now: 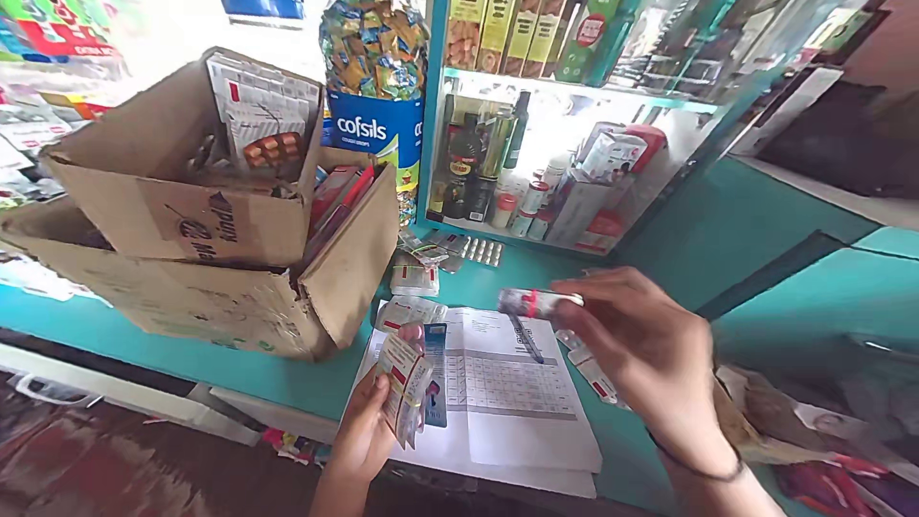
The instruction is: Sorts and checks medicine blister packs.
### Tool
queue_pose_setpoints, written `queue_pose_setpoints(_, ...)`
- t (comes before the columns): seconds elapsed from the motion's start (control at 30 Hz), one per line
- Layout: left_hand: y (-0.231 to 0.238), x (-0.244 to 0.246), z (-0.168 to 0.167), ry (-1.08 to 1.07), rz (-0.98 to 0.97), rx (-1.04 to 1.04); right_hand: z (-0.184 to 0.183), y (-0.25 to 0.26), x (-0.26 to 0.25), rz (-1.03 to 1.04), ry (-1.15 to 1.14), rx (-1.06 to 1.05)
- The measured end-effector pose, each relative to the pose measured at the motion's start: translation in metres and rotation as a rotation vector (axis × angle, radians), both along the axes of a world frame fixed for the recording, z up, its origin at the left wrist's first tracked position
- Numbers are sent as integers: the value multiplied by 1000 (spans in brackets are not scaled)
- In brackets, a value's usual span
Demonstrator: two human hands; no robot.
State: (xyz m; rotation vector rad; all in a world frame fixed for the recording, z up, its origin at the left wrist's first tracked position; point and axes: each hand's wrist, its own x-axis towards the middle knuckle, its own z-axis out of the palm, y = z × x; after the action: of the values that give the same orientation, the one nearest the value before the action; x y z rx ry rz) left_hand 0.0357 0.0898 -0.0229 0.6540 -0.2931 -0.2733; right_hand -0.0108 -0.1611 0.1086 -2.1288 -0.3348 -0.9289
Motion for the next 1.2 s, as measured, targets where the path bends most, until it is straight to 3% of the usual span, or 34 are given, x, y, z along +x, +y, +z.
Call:
queue_pose_setpoints(0.07, 1, 0, -1, 39, 5, 33, -13, -13, 24, -95, 233, -42)
queue_pose_setpoints(0.17, -2, 2, -6, 43, 38, 64, -37, -32, 67, -135, 601, 88)
queue_pose_setpoints(0.23, 1, 11, -13, -104, -4, 52, -53, -40, 90, -154, 610, 178)
queue_pose_setpoints(0.3, 4, 14, -19, -179, -55, 18, -57, -45, 100, -233, 527, 69)
queue_pose_setpoints(0.43, 4, 9, -13, -24, -52, -42, -23, -60, 78, -543, 517, -289)
queue_pose_setpoints(0.57, 6, 8, -9, -53, -91, 31, 1, -111, 56, -806, 909, -342)
queue_pose_setpoints(0.67, 3, 11, -4, -132, -161, 32, -10, -141, 53, -872, 1053, -348)
queue_pose_setpoints(0.83, 4, 6, -3, 38, -21, 43, -25, -160, 61, -812, 1010, -322)
queue_pose_setpoints(1.03, 7, 8, -6, 21, -136, -203, -16, -174, 75, -685, 1016, -295)
queue_pose_setpoints(1.2, 7, 8, -6, 96, -114, -168, -22, -150, 78, -644, 482, -288)
